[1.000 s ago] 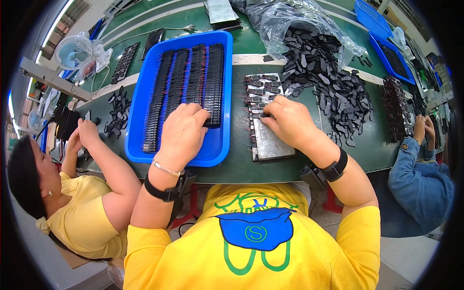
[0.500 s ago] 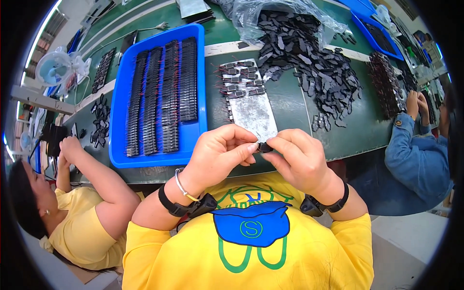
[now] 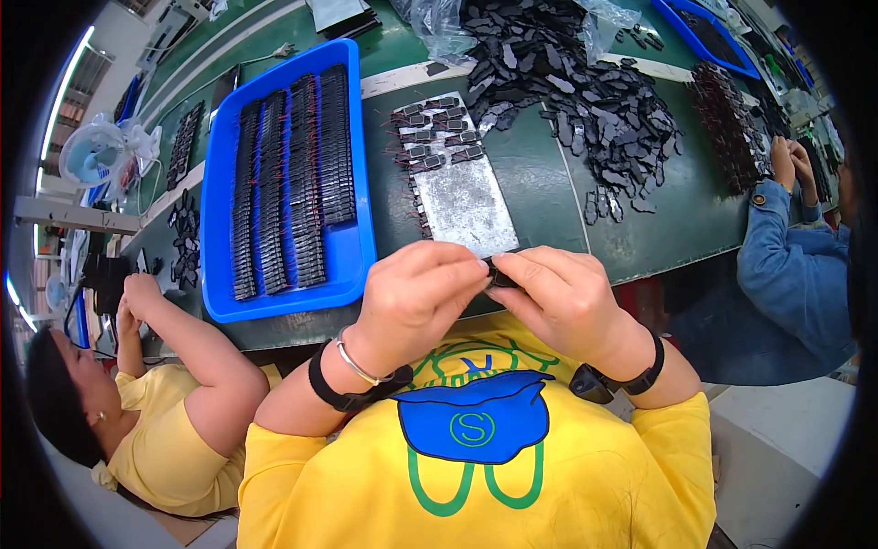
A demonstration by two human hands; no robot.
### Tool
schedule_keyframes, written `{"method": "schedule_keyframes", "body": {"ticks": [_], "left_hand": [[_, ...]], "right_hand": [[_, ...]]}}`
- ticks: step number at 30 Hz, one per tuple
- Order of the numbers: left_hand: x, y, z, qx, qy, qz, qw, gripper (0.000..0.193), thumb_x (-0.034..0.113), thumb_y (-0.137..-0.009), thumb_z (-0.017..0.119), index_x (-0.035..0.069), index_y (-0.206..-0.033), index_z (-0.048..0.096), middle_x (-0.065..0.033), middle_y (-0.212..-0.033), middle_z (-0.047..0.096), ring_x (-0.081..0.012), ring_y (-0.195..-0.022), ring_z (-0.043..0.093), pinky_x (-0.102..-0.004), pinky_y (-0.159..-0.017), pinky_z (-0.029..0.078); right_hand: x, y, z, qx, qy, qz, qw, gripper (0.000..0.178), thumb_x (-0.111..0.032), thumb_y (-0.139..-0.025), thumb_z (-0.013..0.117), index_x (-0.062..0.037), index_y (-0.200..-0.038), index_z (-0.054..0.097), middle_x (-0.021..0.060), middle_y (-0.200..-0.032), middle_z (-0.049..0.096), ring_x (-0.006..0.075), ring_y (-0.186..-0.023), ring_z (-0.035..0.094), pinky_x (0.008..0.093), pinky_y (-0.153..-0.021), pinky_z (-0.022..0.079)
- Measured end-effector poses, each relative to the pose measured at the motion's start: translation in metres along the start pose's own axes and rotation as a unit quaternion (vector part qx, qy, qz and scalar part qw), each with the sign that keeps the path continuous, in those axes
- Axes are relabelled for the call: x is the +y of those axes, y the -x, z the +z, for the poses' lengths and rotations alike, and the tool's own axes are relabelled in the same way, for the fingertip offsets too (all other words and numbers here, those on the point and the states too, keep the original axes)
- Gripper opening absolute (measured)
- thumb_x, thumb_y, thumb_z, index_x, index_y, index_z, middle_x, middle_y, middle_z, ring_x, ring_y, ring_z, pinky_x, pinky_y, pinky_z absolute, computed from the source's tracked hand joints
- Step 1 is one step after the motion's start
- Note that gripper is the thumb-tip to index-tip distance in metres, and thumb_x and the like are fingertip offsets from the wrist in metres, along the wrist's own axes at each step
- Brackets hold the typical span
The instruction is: The person picks up a speaker from a blue tray, fits it into a black plastic housing by hand, and places the assembled unit onto a metal plate. This process is repeated with several more speakers and housings.
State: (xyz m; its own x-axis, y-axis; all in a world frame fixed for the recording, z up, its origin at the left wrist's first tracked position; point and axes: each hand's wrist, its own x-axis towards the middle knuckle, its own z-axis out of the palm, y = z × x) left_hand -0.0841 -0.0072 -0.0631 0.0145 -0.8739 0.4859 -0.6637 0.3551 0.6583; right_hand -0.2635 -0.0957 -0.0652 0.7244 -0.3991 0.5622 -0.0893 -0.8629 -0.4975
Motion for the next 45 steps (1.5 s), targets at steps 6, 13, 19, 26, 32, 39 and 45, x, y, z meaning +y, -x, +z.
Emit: {"method": "schedule_keyframes", "body": {"ticks": [6,13,19,26,32,39,45], "left_hand": [[-0.007,0.002,-0.002,-0.011,-0.006,0.084,0.996,0.017,0.001,-0.074,0.073,0.004,-0.091,0.067,-0.0120,-0.085,0.067,-0.0247,-0.073,0.067,-0.0292,-0.063,0.053],[-0.010,0.014,0.005,-0.016,0.410,-0.291,0.865,0.012,0.007,-0.085,0.066,0.000,-0.094,0.066,-0.0101,-0.088,0.067,-0.0169,-0.073,0.066,-0.0255,-0.062,0.054],[-0.010,0.007,0.001,-0.060,0.499,-0.431,0.749,0.016,0.009,-0.089,0.063,-0.004,-0.098,0.065,-0.0150,-0.087,0.068,-0.0165,-0.067,0.066,-0.0243,-0.058,0.054],[-0.002,0.002,0.004,-0.092,0.391,-0.414,0.817,0.020,0.017,-0.089,0.065,-0.002,-0.097,0.067,-0.0065,-0.080,0.068,-0.0088,-0.066,0.062,-0.0205,-0.057,0.050],[-0.002,0.003,0.005,-0.079,0.390,-0.410,0.821,0.019,0.017,-0.089,0.064,-0.001,-0.095,0.068,-0.0050,-0.077,0.067,-0.0071,-0.062,0.060,-0.0194,-0.056,0.049],[-0.011,0.000,-0.001,-0.141,0.487,-0.429,0.748,0.016,0.015,-0.090,0.062,0.001,-0.089,0.066,-0.0049,-0.073,0.066,-0.0074,-0.061,0.059,-0.0190,-0.056,0.048],[-0.014,-0.002,-0.010,-0.207,0.481,-0.416,0.743,0.013,0.011,-0.090,0.061,-0.002,-0.086,0.065,-0.0091,-0.072,0.067,-0.0104,-0.058,0.062,-0.0196,-0.054,0.049]], "right_hand": [[0.005,0.004,0.001,0.011,-0.024,-0.015,1.000,0.031,-0.002,-0.065,0.077,0.0007,-0.094,0.065,0.0109,-0.079,0.065,0.0241,-0.065,0.064,0.0301,-0.053,0.050],[0.005,0.002,0.001,0.042,0.001,-0.083,0.996,0.026,-0.001,-0.068,0.072,0.0020,-0.093,0.065,0.0081,-0.076,0.060,0.0211,-0.060,0.060,0.0295,-0.050,0.049],[0.006,0.005,0.001,0.044,0.045,-0.101,0.993,0.026,-0.001,-0.068,0.070,0.0025,-0.093,0.065,0.0082,-0.076,0.059,0.0198,-0.060,0.060,0.0286,-0.050,0.049],[0.006,0.011,0.002,0.023,0.076,-0.104,0.991,0.029,-0.001,-0.065,0.075,0.0008,-0.093,0.065,0.0092,-0.079,0.062,0.0210,-0.062,0.061,0.0287,-0.050,0.048],[0.006,0.013,0.003,0.020,0.078,-0.100,0.992,0.029,0.000,-0.065,0.075,0.0009,-0.092,0.065,0.0088,-0.078,0.061,0.0208,-0.063,0.061,0.0287,-0.050,0.049],[0.011,0.016,0.005,0.037,0.033,-0.117,0.992,0.029,-0.001,-0.066,0.075,0.0013,-0.093,0.065,0.0104,-0.080,0.062,0.0212,-0.064,0.063,0.0286,-0.052,0.051],[0.014,0.020,0.007,0.032,-0.048,-0.134,0.989,0.030,-0.006,-0.067,0.077,0.0011,-0.094,0.065,0.0116,-0.082,0.064,0.0221,-0.062,0.063,0.0290,-0.053,0.051]]}}
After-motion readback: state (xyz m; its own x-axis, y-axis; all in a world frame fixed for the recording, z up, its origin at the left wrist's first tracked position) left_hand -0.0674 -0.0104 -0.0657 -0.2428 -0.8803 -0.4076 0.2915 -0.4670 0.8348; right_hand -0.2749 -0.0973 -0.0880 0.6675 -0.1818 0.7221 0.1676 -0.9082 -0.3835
